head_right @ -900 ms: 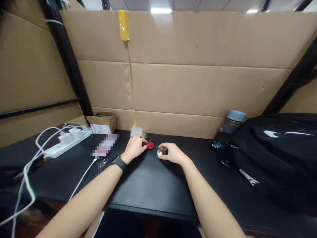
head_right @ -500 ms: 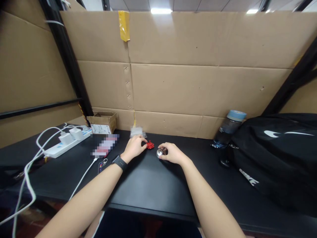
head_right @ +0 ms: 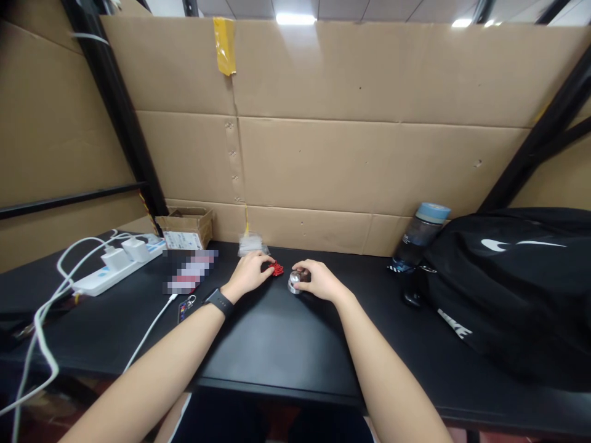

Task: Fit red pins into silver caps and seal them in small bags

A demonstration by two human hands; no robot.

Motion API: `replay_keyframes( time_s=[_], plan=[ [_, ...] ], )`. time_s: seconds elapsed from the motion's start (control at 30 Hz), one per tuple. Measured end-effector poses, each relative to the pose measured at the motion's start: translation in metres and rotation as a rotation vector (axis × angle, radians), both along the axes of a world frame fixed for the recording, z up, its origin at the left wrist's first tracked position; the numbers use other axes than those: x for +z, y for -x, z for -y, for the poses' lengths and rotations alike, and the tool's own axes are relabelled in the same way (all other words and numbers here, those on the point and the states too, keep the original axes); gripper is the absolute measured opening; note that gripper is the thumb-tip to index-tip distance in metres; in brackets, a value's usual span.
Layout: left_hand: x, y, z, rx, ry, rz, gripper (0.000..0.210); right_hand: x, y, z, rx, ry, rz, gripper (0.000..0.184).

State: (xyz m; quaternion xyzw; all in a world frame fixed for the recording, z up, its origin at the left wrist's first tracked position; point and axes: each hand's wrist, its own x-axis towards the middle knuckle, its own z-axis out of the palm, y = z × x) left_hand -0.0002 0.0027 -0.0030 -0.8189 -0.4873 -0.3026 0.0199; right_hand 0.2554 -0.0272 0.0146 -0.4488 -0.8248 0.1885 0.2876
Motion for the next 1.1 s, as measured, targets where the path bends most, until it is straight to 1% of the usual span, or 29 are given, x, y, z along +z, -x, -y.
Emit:
replay_keyframes(
  time_s=[0.1,0.2,0.3,0.5,0.63,0.83,0.97,1.1],
  plan=[
    [-0.001,-0.004,0.001,-0.046,0.003,-0.003,0.019,0.003,-0.007,-0.003,-0.049,-0.058,-0.034,0.044],
    [-0.001,-0.009,0.001,-0.05,0.003,0.006,0.016,0.004,-0.016,-0.005,-0.108,-0.102,-0.075,0.046],
    [-0.001,-0.013,0.0,-0.06,0.006,0.015,0.016,0.005,-0.02,-0.007,-0.133,-0.124,-0.091,0.047],
    [-0.005,-0.023,0.002,-0.04,-0.006,-0.057,0.021,0.004,-0.019,-0.006,-0.122,-0.135,-0.082,0.049],
    [-0.006,-0.027,0.002,-0.065,0.01,-0.077,0.022,0.006,-0.017,-0.004,-0.113,-0.12,-0.069,0.047],
    [-0.003,-0.028,0.004,-0.067,-0.002,-0.032,0.014,0.011,-0.013,0.001,-0.089,-0.105,-0.057,0.046],
    [-0.003,-0.028,0.005,-0.036,-0.009,-0.004,0.011,0.012,-0.011,0.003,-0.077,-0.11,-0.072,0.046],
    [-0.004,-0.028,0.004,-0.047,-0.003,0.017,0.01,0.012,-0.011,0.004,-0.078,-0.115,-0.077,0.045]
  ],
)
